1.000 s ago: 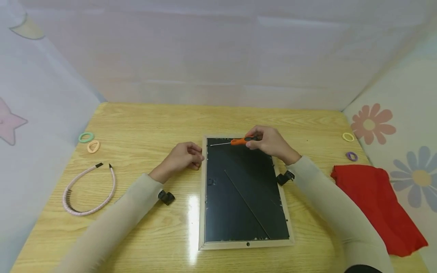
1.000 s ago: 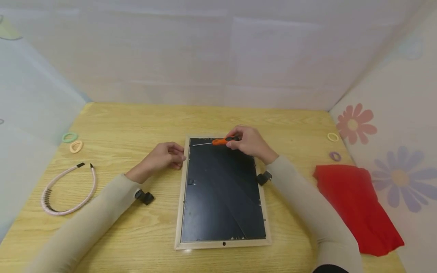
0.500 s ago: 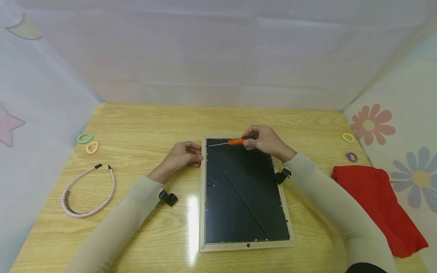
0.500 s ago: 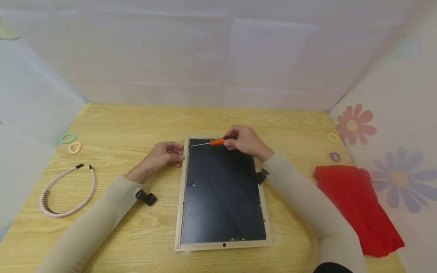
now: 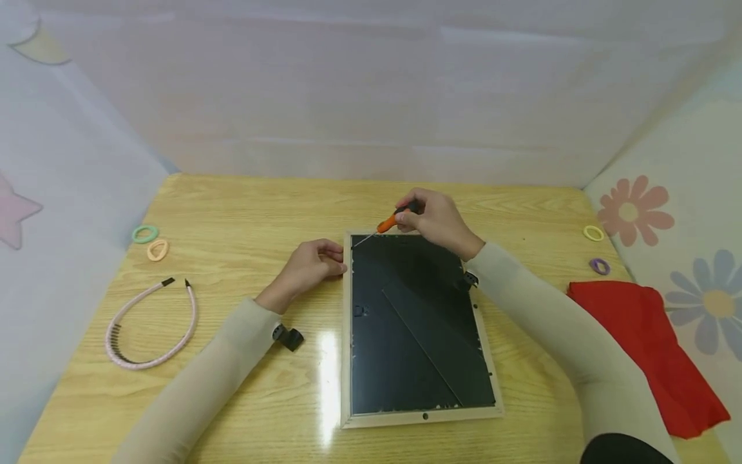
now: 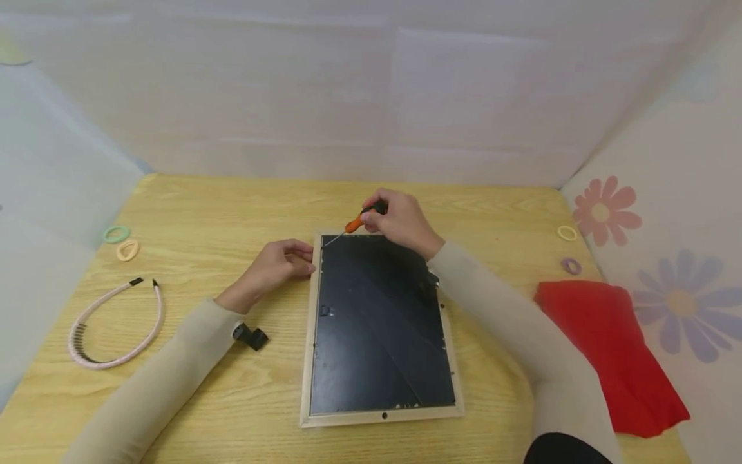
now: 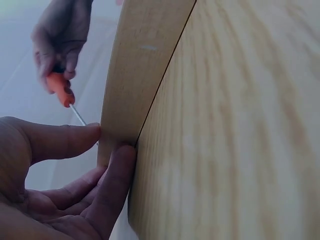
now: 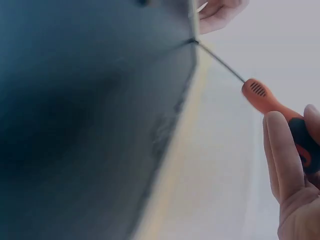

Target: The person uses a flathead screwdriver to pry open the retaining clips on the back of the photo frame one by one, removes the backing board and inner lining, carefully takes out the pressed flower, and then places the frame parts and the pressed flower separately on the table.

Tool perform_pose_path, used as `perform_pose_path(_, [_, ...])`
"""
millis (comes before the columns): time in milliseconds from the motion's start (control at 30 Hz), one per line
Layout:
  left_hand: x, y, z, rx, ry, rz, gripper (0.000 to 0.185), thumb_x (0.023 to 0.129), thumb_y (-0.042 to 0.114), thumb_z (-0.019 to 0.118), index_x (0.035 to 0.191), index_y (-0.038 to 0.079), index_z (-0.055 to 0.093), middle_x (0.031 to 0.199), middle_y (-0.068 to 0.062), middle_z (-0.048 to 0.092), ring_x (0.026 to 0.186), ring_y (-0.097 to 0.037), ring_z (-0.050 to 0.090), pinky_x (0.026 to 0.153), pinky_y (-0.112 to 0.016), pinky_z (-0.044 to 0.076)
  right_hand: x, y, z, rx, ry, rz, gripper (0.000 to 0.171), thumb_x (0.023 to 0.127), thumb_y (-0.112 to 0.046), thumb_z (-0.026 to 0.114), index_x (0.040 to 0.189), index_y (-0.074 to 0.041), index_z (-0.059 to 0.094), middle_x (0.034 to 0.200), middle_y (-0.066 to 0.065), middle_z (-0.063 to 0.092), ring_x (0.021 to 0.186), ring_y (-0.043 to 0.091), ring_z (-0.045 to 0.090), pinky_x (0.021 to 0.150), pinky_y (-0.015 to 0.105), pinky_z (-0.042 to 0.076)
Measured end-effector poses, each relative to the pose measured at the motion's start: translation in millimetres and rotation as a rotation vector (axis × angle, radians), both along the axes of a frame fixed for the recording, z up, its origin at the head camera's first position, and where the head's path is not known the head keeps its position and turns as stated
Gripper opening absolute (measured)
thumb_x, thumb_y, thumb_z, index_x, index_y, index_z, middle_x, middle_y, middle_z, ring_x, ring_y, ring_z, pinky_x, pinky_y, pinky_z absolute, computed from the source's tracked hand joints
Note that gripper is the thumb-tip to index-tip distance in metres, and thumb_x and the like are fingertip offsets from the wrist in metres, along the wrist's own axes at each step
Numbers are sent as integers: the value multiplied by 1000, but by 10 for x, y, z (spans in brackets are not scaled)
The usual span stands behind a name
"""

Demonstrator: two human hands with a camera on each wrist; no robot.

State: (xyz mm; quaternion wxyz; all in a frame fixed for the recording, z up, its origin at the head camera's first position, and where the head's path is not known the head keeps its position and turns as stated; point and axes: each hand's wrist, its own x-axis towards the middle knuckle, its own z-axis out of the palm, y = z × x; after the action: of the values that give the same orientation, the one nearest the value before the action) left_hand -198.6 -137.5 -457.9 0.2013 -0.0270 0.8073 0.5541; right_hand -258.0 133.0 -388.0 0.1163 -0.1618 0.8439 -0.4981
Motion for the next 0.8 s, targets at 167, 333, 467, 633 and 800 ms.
perform_pose_path(167, [-8,14,17,-20,18,-15,42,90,12,74,128,4,60,121,-13,66,99,-20,69,84,-28,62,43,-243,159,121,201,49,19,97,-20,70,113,-10,67,93,5,74,79,21,73,72,36,64])
perform_pose_path(333, [-6,0,21,-22,13,-22,39,91,12,73,127,4,61,121,-13,65,98,-20,69,83,-29,63,93,-568,306,260,432,144,19,98,-24,68,111,-10,68,95,3,72,73,17,63,62,28,51])
perform_pose_path(467, [11,-21,36,-10,6,-23,37,93,12,72,127,4,60,121,-13,65,97,-20,70,83,-30,64,143,-838,373,345,573,239,20,99,-25,66,109,-8,68,99,4,71,72,13,59,61,24,46])
perform_pose_path(633, [27,-51,44,-3,10,-32,37,93,12,71,127,5,61,124,-13,64,98,-20,71,83,-31,64,219,-1076,379,405,695,324,23,101,-25,64,109,-5,67,97,6,70,69,14,59,59,23,45])
perform_pose_path(800, [21,-58,28,6,16,-44,33,94,12,70,126,6,62,126,-13,64,100,-21,71,84,-33,64,254,-1165,366,428,734,343,23,102,-26,62,108,-5,66,96,6,69,71,14,61,62,23,50])
